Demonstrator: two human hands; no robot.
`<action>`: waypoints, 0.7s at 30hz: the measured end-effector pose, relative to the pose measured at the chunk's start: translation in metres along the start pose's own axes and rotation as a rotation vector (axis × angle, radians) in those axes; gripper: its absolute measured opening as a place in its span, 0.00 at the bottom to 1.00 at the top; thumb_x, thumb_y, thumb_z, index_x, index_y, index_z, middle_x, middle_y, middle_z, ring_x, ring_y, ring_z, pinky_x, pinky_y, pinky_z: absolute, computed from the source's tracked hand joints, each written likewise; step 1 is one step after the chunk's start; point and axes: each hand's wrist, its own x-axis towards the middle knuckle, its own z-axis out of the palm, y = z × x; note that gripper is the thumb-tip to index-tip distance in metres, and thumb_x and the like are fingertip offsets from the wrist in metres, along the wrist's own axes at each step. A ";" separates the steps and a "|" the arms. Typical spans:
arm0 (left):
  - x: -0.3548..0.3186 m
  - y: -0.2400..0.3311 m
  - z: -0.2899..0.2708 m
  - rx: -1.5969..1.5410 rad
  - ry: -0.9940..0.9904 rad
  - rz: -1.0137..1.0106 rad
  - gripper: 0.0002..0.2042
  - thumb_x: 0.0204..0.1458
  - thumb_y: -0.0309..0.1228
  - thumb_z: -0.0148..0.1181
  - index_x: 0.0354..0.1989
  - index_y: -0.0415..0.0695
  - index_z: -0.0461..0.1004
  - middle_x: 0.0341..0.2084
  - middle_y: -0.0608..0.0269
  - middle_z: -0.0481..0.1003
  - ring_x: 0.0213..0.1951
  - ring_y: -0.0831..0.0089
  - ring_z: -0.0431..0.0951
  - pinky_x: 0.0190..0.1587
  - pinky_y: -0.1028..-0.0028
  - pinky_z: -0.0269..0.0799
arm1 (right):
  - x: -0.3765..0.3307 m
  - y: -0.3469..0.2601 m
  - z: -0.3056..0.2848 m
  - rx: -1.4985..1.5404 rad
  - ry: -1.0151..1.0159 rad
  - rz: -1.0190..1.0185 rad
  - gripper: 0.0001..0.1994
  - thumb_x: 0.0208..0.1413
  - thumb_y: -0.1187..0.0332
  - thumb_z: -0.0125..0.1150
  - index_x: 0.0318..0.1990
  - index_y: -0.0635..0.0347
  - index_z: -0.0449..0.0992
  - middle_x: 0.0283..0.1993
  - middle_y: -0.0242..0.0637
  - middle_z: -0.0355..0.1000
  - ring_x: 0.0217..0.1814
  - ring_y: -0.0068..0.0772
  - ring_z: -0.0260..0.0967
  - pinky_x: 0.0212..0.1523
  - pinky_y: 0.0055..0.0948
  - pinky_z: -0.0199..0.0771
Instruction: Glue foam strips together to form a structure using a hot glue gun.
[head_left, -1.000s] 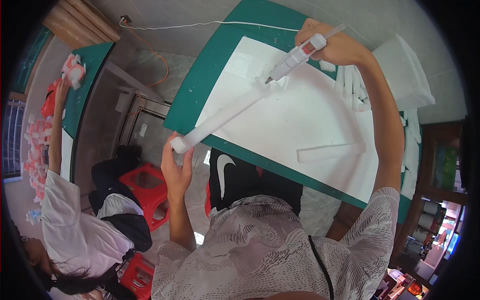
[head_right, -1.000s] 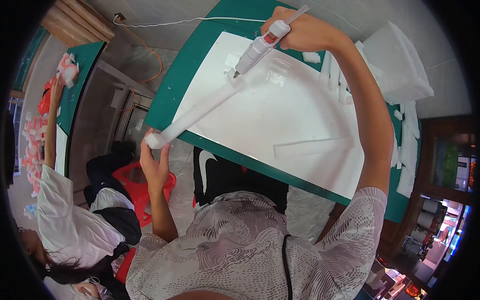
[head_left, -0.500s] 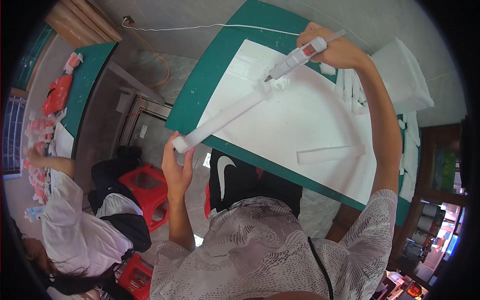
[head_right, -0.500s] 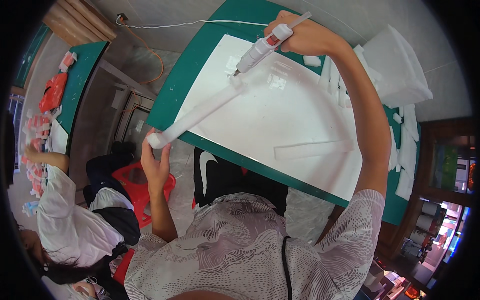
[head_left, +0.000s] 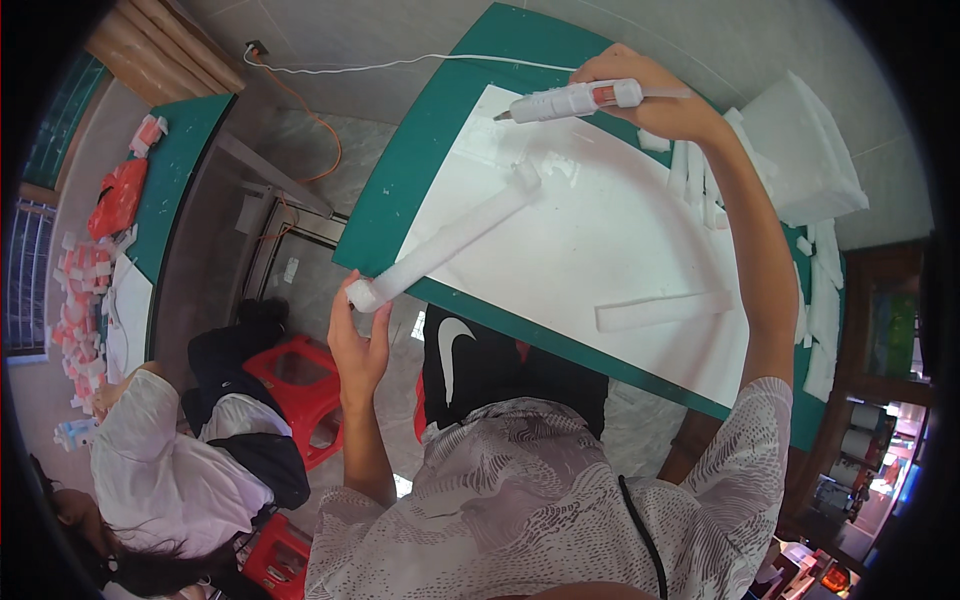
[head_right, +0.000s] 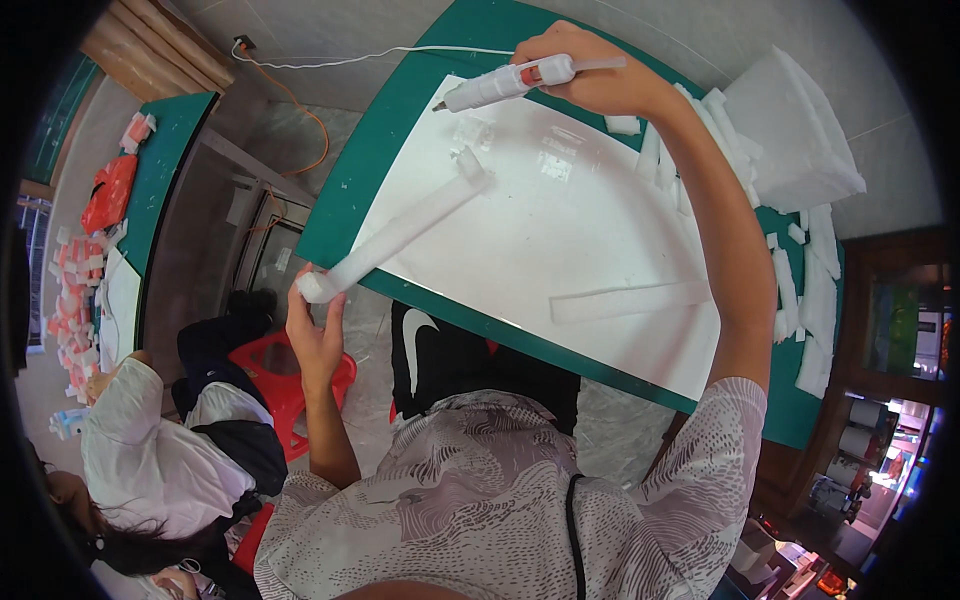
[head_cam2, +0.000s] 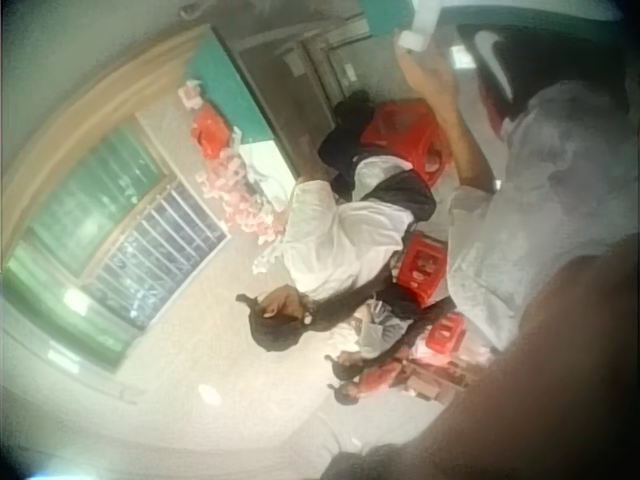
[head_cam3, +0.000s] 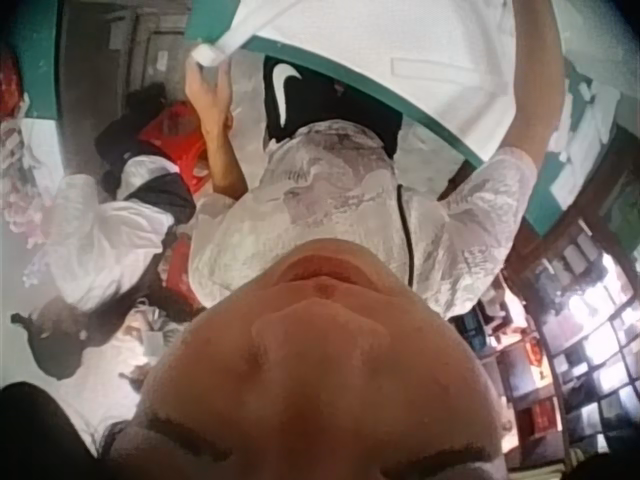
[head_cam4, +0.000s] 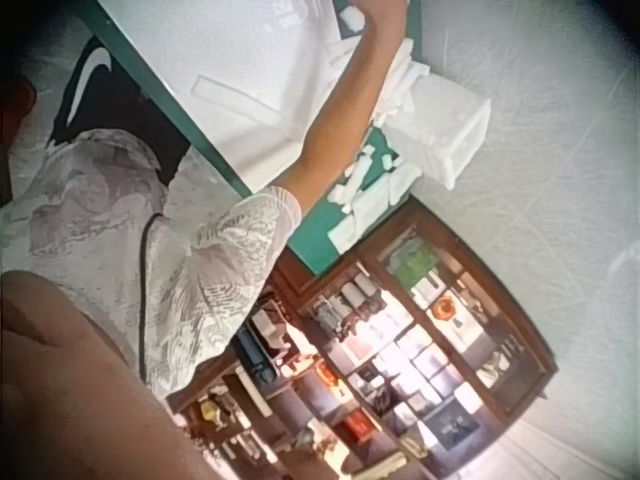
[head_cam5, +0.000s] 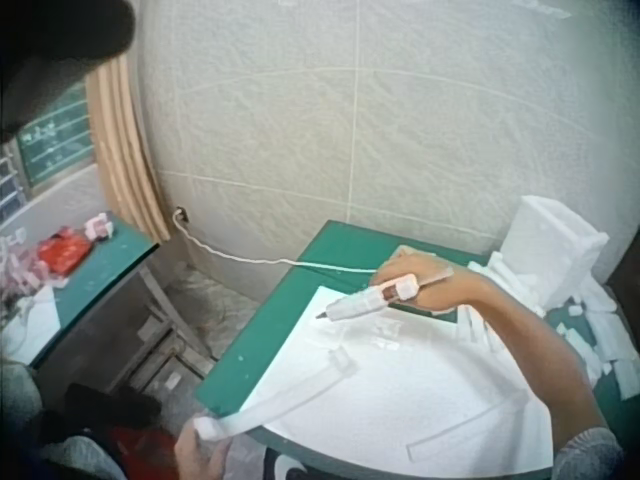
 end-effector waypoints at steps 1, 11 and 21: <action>0.000 -0.001 0.000 -0.004 0.001 -0.003 0.24 0.52 0.23 0.65 0.58 0.34 0.67 0.51 0.45 0.74 0.51 0.57 0.77 0.54 0.66 0.69 | 0.001 0.000 0.004 0.010 0.011 -0.013 0.13 0.54 0.73 0.63 0.47 0.52 0.79 0.51 0.36 0.75 0.55 0.39 0.66 0.55 0.37 0.71; -0.002 -0.007 0.001 -0.042 0.000 -0.021 0.24 0.52 0.23 0.65 0.58 0.33 0.67 0.51 0.45 0.74 0.52 0.58 0.77 0.54 0.67 0.69 | -0.001 -0.005 0.058 -0.080 0.090 -0.108 0.19 0.53 0.80 0.61 0.51 0.50 0.73 0.68 0.36 0.61 0.66 0.46 0.60 0.62 0.40 0.67; -0.001 -0.005 0.001 -0.069 -0.008 -0.033 0.24 0.53 0.23 0.64 0.59 0.33 0.66 0.49 0.45 0.75 0.51 0.59 0.77 0.55 0.66 0.69 | -0.007 0.022 0.088 -0.400 0.027 -0.114 0.18 0.53 0.79 0.58 0.49 0.47 0.72 0.66 0.38 0.61 0.66 0.43 0.59 0.59 0.36 0.72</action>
